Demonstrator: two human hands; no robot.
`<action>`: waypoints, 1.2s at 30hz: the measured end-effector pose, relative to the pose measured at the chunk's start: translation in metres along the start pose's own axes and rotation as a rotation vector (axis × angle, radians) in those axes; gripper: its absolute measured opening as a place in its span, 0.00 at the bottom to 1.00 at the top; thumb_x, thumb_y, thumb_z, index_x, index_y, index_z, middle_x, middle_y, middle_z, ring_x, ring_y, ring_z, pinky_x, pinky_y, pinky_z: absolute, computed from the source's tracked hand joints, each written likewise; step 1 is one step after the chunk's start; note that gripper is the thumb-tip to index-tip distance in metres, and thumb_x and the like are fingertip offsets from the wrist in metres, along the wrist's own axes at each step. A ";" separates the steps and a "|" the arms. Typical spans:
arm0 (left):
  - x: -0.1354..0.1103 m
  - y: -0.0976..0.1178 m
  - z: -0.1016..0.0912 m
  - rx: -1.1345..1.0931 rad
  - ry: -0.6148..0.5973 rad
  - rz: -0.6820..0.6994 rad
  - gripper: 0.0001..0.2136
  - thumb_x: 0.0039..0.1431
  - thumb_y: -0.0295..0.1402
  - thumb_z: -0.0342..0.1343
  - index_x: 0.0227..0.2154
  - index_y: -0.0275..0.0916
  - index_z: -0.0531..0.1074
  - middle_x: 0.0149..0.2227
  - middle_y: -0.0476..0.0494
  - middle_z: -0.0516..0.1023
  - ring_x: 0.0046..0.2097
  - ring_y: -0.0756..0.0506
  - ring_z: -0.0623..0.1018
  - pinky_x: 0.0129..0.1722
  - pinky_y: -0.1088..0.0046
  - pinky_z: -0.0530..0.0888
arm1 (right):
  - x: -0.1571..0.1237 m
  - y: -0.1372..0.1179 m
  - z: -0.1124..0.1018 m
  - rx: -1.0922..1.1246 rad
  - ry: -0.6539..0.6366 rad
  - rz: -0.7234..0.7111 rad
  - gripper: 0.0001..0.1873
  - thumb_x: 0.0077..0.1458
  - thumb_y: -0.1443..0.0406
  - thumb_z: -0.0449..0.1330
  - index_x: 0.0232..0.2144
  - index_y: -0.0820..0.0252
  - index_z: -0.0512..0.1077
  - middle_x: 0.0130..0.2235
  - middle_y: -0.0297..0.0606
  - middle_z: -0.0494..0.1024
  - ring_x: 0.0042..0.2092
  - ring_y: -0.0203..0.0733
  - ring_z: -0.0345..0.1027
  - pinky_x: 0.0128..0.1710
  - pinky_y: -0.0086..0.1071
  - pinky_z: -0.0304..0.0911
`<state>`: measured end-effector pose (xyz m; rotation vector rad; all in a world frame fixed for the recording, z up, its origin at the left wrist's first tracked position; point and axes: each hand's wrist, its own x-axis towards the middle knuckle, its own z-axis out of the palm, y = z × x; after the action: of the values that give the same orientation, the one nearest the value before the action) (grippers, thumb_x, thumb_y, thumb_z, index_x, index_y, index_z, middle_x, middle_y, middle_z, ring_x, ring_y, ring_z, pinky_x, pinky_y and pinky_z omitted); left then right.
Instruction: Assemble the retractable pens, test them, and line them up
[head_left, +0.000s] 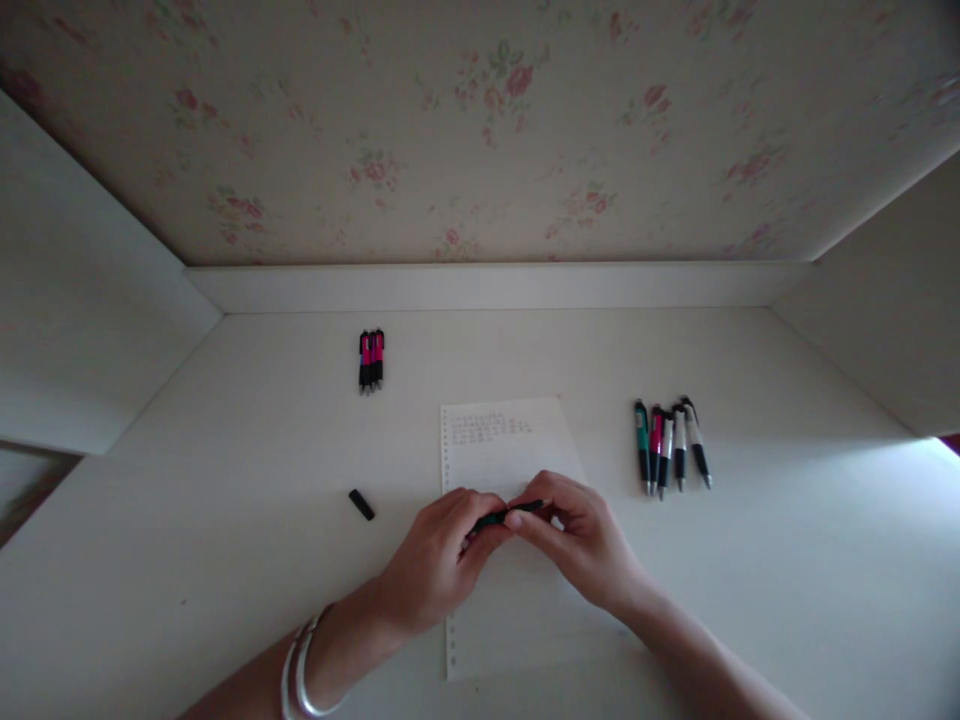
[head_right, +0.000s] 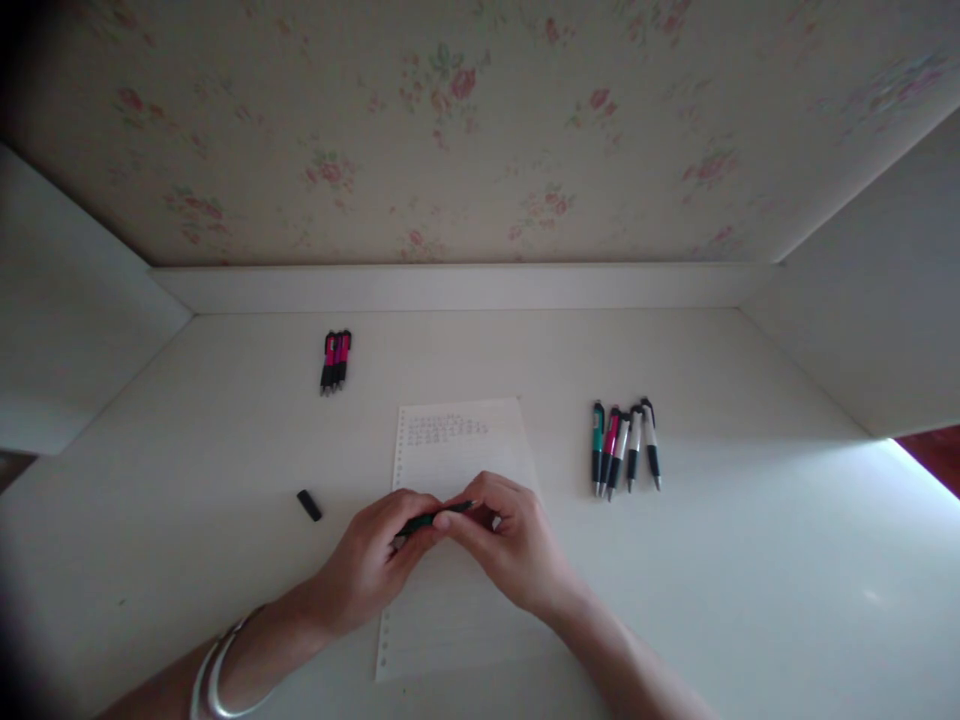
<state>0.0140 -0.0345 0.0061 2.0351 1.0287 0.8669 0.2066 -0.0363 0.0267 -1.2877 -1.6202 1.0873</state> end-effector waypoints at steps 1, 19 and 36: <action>0.000 0.000 0.000 0.000 -0.002 0.004 0.06 0.68 0.34 0.54 0.41 0.38 0.72 0.34 0.46 0.78 0.36 0.48 0.77 0.38 0.74 0.73 | 0.000 0.001 0.000 -0.005 0.002 0.011 0.16 0.57 0.55 0.65 0.24 0.59 0.75 0.24 0.33 0.73 0.27 0.37 0.65 0.25 0.30 0.58; 0.002 0.005 -0.003 -0.017 -0.020 -0.019 0.06 0.69 0.34 0.52 0.41 0.38 0.70 0.34 0.45 0.78 0.34 0.48 0.77 0.35 0.74 0.72 | -0.001 0.004 0.000 0.129 -0.031 -0.047 0.12 0.56 0.56 0.66 0.38 0.58 0.79 0.32 0.37 0.76 0.30 0.37 0.68 0.28 0.30 0.62; 0.003 0.006 -0.005 0.009 -0.096 0.020 0.12 0.72 0.31 0.44 0.36 0.37 0.71 0.32 0.44 0.77 0.35 0.47 0.77 0.38 0.72 0.73 | 0.000 0.004 0.000 0.204 -0.075 -0.069 0.12 0.60 0.57 0.64 0.42 0.55 0.80 0.34 0.39 0.77 0.34 0.39 0.70 0.30 0.31 0.64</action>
<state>0.0141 -0.0337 0.0145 2.0765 0.9623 0.7685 0.2079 -0.0360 0.0228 -1.0622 -1.5515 1.2359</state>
